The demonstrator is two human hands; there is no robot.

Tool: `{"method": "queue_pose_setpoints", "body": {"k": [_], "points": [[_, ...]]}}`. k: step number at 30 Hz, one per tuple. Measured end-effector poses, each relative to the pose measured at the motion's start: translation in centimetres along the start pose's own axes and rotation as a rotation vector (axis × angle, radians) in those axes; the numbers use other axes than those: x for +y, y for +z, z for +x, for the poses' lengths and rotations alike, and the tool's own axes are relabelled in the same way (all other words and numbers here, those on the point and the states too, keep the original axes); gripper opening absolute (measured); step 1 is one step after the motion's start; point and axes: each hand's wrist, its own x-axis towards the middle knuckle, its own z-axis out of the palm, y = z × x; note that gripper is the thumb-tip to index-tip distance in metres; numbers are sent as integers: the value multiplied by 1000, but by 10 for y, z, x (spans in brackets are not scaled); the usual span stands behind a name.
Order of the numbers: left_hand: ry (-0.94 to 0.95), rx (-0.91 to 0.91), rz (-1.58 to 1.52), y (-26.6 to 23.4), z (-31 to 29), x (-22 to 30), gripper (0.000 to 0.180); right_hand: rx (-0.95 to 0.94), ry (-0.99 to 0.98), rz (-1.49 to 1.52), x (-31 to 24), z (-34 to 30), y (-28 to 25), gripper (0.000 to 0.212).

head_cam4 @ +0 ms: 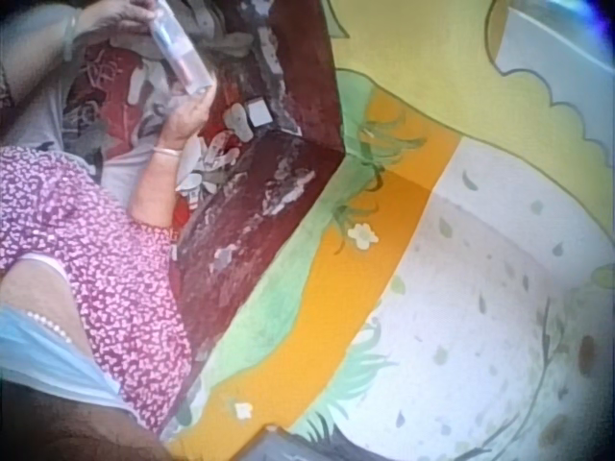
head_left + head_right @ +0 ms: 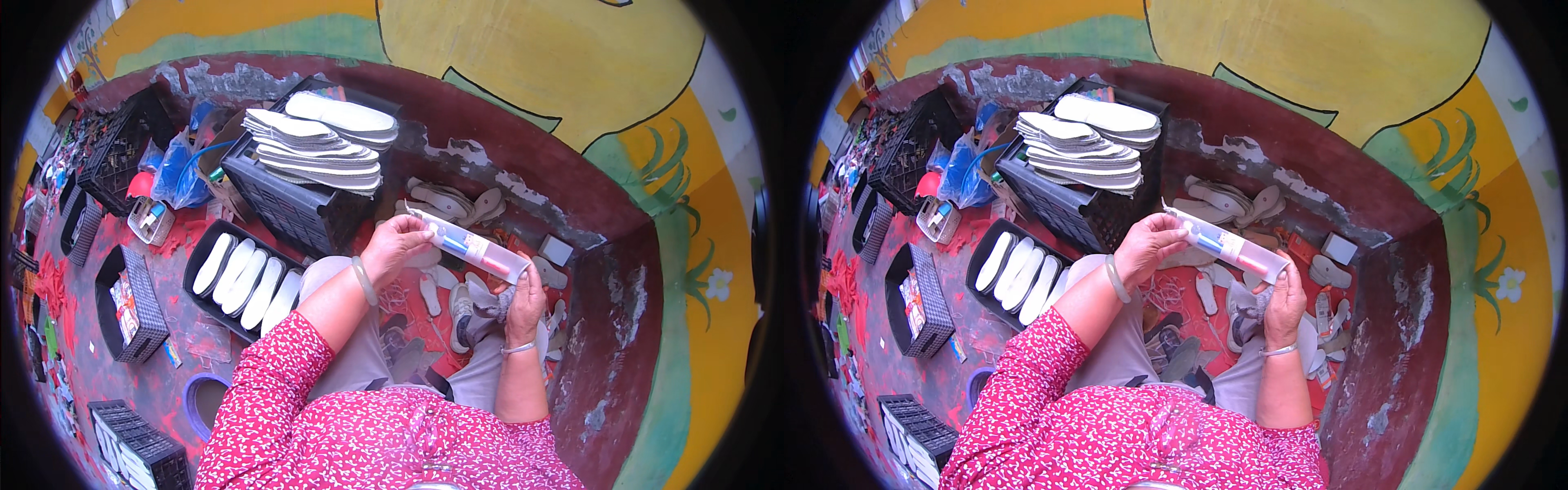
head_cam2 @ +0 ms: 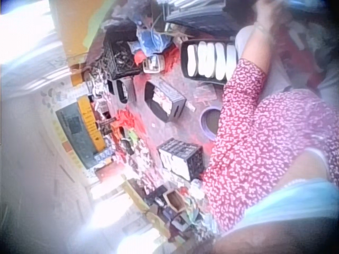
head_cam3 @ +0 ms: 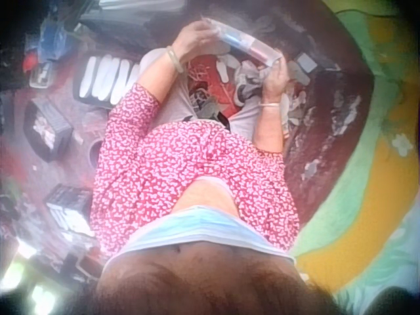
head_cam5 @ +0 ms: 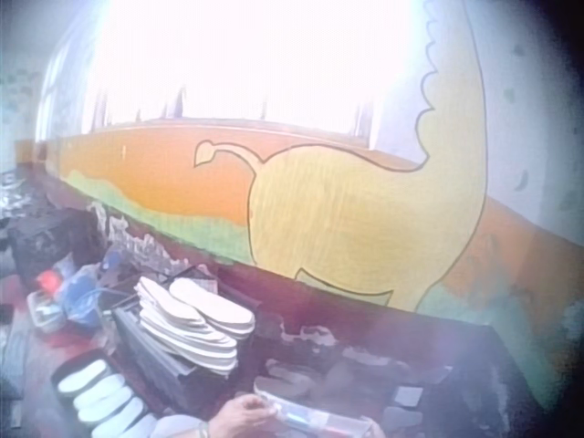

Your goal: The person examines shoe insoles by hand, stacks them into a plastic crate, and handles a small plastic package containing a white item.

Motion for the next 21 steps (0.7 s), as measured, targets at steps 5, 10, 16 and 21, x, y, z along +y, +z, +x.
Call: {"method": "queue_pose_setpoints", "body": {"k": [5,10,16,21], "points": [[47,79,-53,5,0,3,14,-65,50,68,5,-2,2,34],[56,120,27,0,9,-10,15,-112,175,320,-17,-2,8,37],[12,21,89,-3,9,-12,14,-60,134,301,-7,-6,17,29],[-4,-50,98,-1,6,-8,16,3,193,261,-2,-2,12,23]]}}
